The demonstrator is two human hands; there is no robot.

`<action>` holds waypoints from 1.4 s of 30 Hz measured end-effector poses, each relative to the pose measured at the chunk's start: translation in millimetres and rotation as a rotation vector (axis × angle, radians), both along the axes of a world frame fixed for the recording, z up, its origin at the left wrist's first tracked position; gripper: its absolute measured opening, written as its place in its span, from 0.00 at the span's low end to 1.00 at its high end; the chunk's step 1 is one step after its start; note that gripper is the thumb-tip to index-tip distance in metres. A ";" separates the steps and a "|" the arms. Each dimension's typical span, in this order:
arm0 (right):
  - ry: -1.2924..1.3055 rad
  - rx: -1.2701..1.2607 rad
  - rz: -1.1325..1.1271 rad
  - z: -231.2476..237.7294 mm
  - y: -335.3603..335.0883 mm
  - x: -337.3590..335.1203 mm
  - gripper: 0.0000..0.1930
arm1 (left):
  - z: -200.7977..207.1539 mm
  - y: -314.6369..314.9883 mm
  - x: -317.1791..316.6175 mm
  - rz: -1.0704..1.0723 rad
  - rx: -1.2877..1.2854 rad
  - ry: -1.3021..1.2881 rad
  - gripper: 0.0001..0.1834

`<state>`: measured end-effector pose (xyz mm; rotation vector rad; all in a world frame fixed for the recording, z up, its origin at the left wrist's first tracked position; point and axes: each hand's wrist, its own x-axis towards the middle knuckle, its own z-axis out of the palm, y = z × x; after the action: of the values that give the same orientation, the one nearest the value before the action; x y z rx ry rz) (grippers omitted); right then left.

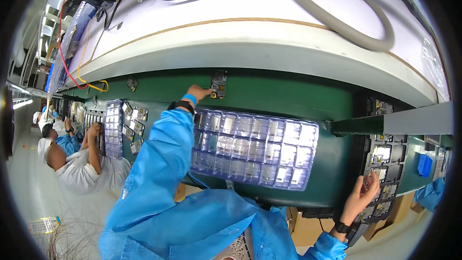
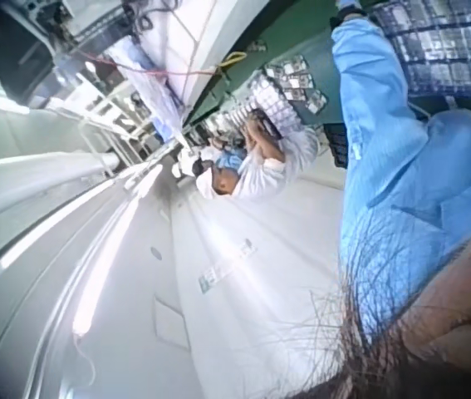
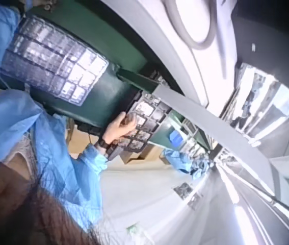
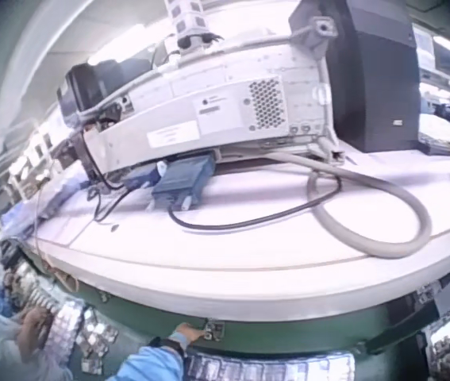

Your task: The person is seen assembling small electronic circuit boards and components on a factory assembly line.

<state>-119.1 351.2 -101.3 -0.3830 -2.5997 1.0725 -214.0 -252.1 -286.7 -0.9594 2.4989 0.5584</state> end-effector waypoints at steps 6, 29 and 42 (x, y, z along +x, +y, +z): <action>-0.047 -0.071 0.031 0.5 -37.4 31.0 0.15 | 11.9 57.9 -16.7 0.129 -0.142 -0.141 0.44; 0.068 0.226 0.786 -41.7 -335.5 -24.8 0.14 | 190.7 39.5 131.1 0.643 1.248 1.124 0.12; -0.056 -0.598 0.686 90.2 -238.4 -8.5 0.05 | 264.5 155.4 200.2 0.268 1.401 0.881 0.26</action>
<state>-127.6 112.9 -11.2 0.4109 -2.4472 2.0893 -13.8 -96.8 -22.2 -0.4221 1.6356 2.7075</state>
